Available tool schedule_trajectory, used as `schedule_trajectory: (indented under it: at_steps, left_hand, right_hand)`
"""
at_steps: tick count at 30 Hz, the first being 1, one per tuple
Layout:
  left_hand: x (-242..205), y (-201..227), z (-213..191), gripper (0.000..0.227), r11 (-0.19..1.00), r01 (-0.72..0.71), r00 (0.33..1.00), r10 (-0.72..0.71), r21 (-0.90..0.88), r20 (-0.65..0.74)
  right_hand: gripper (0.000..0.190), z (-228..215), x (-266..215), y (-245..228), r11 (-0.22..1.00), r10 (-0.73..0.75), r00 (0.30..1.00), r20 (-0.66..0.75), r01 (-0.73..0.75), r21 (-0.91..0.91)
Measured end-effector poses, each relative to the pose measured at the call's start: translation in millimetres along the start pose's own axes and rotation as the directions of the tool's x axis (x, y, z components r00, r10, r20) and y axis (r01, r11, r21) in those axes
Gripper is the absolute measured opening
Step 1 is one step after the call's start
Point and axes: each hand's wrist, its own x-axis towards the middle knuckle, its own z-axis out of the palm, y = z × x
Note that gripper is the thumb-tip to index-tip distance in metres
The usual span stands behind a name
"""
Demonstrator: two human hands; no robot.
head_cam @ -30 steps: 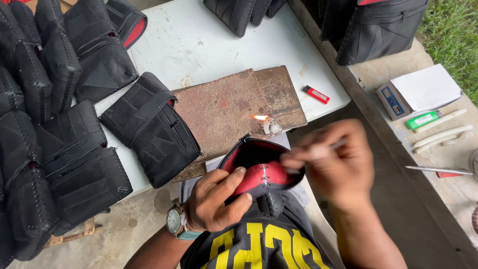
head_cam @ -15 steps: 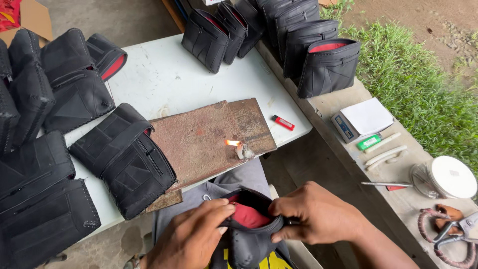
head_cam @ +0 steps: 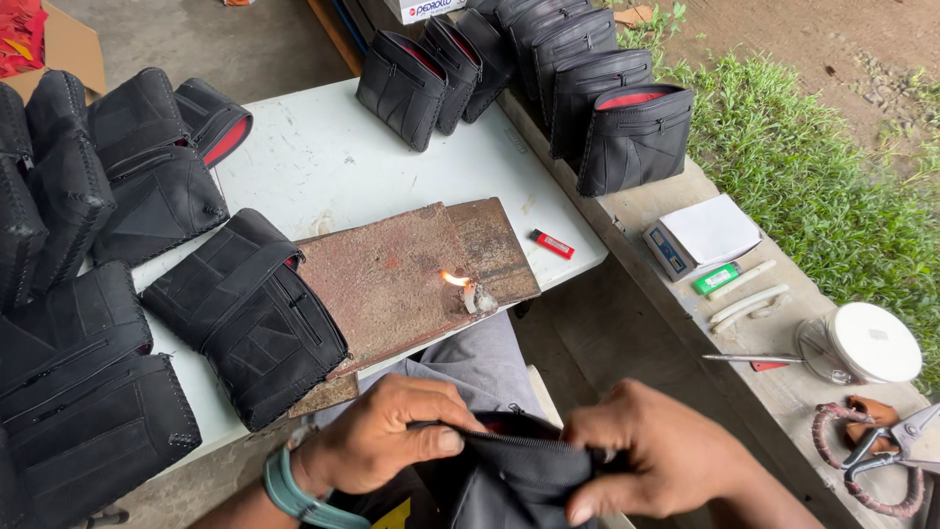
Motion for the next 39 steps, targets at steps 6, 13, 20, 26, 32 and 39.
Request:
schedule_trajectory:
  at_steps: [6, 13, 20, 26, 32, 39]
  left_hand:
    - [10.0, 23.2, -20.8, 0.027, 0.824, 0.283, 0.909, -0.067, -0.492, 0.41]
    - [27.1, 74.6, -26.5, 0.03, 0.963, 0.031, 0.892, -0.148, 0.269, 0.426]
    - [71.2, 123.6, -15.8, 0.028, 0.726, -0.259, 0.864, -0.121, 0.637, 0.49]
    - [120.8, 194.3, -78.7, 0.014, 0.396, -0.148, 0.98, 0.185, 0.906, 0.079]
    - [198.0, 178.8, -112.8, 0.018, -0.25, -0.388, 0.733, 0.5, 0.887, 0.461]
    - [362.0, 84.7, -67.8, 0.011, 0.33, -0.211, 0.827, 0.562, 0.92, -0.012]
  right_hand:
    - [0.043, -3.3, 6.6, 1.5, 0.988, 0.136, 0.99, -0.048, -0.132, 0.085]
    - [0.036, -5.2, 1.8, -15.7, 0.984, -0.146, 0.975, -0.168, 0.125, -0.129]
    - [0.039, -31.9, -11.2, -22.2, 0.964, -0.171, 0.931, -0.323, 0.089, -0.252]
    - [0.064, -139.0, -37.9, 11.4, 0.741, 0.098, 0.514, -0.852, -0.609, -0.282]
    - [0.096, -191.4, -11.3, 181.1, 0.043, 0.478, 0.46, -0.748, -0.863, -0.503]
    - [0.095, -178.6, -6.5, 221.5, 0.061, 0.652, 0.424, -0.629, -0.855, -0.515]
